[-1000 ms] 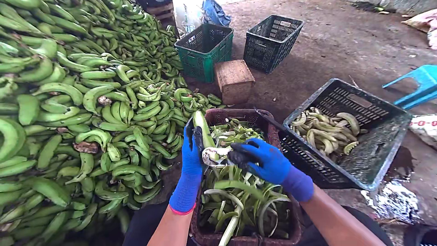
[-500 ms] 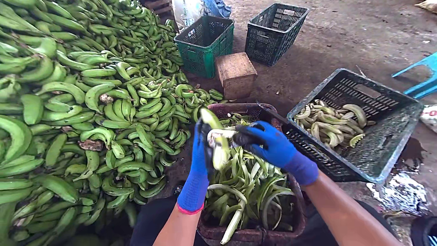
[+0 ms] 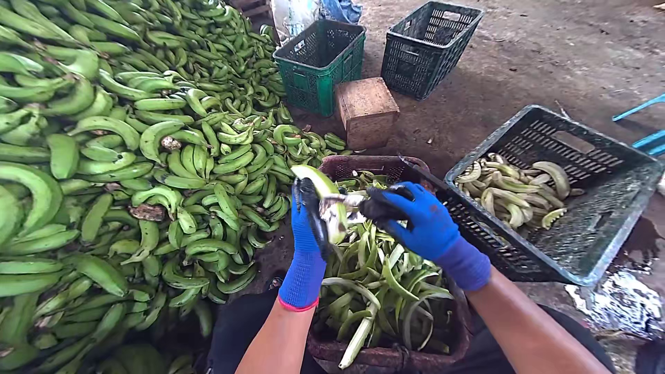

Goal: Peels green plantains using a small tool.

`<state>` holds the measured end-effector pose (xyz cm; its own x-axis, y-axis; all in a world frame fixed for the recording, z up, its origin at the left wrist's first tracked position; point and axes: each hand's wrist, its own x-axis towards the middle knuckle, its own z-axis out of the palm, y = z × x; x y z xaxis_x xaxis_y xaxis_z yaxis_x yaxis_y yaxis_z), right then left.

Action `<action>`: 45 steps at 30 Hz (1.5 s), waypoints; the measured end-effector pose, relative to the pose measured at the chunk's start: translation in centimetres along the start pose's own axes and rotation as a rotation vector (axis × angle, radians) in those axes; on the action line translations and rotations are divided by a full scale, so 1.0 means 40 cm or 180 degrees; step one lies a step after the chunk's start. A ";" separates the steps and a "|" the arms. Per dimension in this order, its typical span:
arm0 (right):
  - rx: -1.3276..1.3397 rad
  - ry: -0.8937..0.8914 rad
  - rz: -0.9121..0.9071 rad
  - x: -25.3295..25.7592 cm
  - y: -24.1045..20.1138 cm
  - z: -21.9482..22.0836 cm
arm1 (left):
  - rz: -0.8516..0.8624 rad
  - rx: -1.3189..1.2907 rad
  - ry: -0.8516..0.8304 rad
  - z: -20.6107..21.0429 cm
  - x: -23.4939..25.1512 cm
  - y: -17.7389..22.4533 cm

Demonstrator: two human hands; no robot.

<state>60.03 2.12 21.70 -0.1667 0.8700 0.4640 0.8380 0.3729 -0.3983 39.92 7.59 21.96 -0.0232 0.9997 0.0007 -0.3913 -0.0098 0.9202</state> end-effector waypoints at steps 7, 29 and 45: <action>0.0827 -0.0734 0.0999 0.040 0.061 -0.051 | -0.0983 0.1598 -0.2499 0.009 -0.044 0.042; 0.0713 -0.1144 0.1719 0.039 0.007 -0.029 | -0.0463 0.1969 -0.1358 0.017 -0.037 0.011; -0.0466 0.0115 -0.0812 -0.041 0.024 0.003 | -0.1307 -0.0487 -0.0604 -0.054 0.024 -0.017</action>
<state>61.04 1.09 20.47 -0.3651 0.7412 0.5633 0.8379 0.5253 -0.1481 38.18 8.52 20.51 0.3246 0.9076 -0.2662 -0.4643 0.3981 0.7912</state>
